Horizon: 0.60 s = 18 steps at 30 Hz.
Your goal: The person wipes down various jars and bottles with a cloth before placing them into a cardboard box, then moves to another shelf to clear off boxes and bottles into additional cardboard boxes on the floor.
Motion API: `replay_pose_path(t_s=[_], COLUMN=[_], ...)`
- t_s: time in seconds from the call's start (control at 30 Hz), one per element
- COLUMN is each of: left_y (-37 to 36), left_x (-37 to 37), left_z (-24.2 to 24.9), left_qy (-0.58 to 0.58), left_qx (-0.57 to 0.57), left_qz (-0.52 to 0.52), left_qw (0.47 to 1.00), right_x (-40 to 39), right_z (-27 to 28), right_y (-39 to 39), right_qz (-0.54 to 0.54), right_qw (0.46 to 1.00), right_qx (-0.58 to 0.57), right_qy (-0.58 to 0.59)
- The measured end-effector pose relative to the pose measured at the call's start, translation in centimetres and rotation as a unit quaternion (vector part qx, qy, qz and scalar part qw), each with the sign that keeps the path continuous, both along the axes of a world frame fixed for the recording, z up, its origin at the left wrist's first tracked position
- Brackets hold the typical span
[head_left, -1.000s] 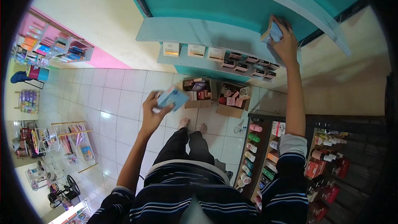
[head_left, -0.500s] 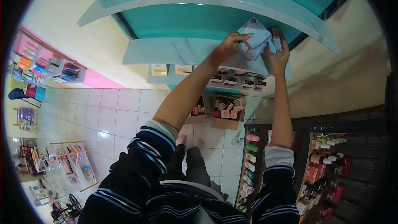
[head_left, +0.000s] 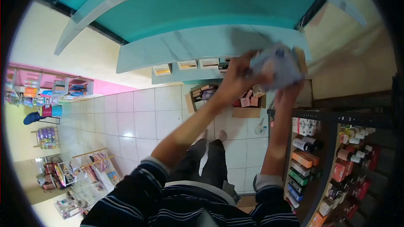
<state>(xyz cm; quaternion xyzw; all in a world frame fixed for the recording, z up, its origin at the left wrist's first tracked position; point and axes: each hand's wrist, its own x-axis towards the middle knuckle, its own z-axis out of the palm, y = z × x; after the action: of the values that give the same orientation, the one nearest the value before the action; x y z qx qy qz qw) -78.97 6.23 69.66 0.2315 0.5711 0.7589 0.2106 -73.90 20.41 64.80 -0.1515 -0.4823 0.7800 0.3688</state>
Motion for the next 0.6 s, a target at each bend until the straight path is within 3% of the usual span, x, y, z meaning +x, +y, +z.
replay_pose_path(t_s=[0.07,0.13,0.2,0.27,0.3,0.37,0.47,0.5,0.57,0.6], left_y=[-2.1,-4.4,-6.4,-8.2,-9.0,-10.5,-14.3,-15.3,-16.9,-17.4], left_x=[3.9,6.4,8.3,9.8,10.2,10.3,8.3,7.2,4.1,2.5], left_z=[-0.8,-4.8,-9.2,-13.9,-16.4,-22.3,-34.2,-38.1,-44.8,-47.6], left_qy=[0.043,0.051,0.034,-0.180,-0.181,-0.299,-0.270,-0.196,-0.239,-0.352], left_qx=[-0.054,-0.110,-0.139,-0.206,-0.218,-0.222,-0.340,-0.382,-0.320,-0.214], left_qz=[0.017,-0.006,-0.044,-0.043,-0.057,-0.019,-0.018,-0.037,-0.058,-0.051], left_qw=[0.997,0.993,0.989,0.961,0.957,0.928,0.901,0.903,0.915,0.910], right_x=[4.3,7.6,11.2,13.6,14.4,15.4,14.3,12.8,10.6,9.3], right_z=[-3.6,-5.9,-11.3,-16.7,-19.6,-25.4,-32.9,-33.7,-39.5,-42.6], right_y=[-2.6,-5.7,-8.2,-10.9,-12.0,-13.8,-15.4,-15.6,-16.8,-17.6], right_qz=[-0.020,0.024,0.022,0.025,0.012,0.079,0.131,0.120,0.121,0.115], right_qw=[0.997,0.992,0.968,0.938,0.935,0.892,0.856,0.858,0.829,0.828], right_qx=[-0.057,-0.119,-0.218,-0.284,-0.296,-0.374,-0.426,-0.452,-0.499,-0.502], right_qy=[-0.055,-0.043,-0.118,-0.196,-0.196,-0.241,-0.264,-0.214,-0.222,-0.223])
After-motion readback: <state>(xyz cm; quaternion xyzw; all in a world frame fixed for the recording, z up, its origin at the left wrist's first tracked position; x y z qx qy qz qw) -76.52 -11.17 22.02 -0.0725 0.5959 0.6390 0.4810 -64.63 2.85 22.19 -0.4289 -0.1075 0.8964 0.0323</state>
